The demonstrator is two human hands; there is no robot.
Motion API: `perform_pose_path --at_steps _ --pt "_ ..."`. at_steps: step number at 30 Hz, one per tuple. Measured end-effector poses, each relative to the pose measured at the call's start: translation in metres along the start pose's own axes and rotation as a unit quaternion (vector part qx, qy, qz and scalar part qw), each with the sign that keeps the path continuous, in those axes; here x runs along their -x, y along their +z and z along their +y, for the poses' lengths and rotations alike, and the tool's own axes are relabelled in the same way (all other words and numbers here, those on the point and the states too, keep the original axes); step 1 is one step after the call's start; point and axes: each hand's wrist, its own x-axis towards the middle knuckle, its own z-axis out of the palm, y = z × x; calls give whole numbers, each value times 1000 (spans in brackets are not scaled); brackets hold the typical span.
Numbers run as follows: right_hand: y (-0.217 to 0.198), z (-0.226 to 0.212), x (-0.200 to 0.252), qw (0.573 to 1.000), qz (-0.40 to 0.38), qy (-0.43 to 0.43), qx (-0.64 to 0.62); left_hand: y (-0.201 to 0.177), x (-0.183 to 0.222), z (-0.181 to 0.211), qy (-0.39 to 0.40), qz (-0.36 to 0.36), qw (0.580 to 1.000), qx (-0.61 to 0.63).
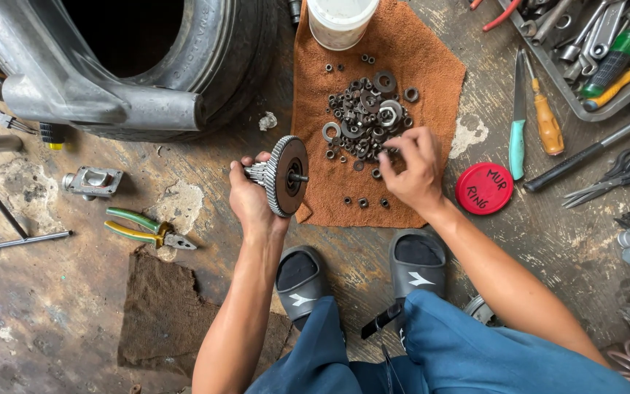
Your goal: The person sits on the workshop floor assembling a toothed gear assembly, threading washers and nuts onto the central shaft by hand and tightening them with a socket wrench, picking small hardware pieces one at a time from a pile on a cloth.
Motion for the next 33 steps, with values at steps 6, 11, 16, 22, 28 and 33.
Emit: perform_pose_path --at_steps 6,11,16,22,28,33 --pt "16 -10 8 996 -36 -14 87 1 1 -2 -4 -2 1000 -9" --pt "12 -6 19 999 -22 -1 37 -9 -4 -5 -5 -1 1000 -16" --pt "-9 -20 12 999 -16 31 -30 -8 -4 -6 -7 1 1000 -10" --pt "-8 -10 20 990 -4 87 -110 -4 -1 -3 -18 -6 1000 -9" --pt "-5 -4 18 990 -5 114 -82 -10 -6 -5 -28 -4 1000 -6" --pt "-7 -8 12 993 -10 91 -73 -10 -4 -5 -32 9 999 6"
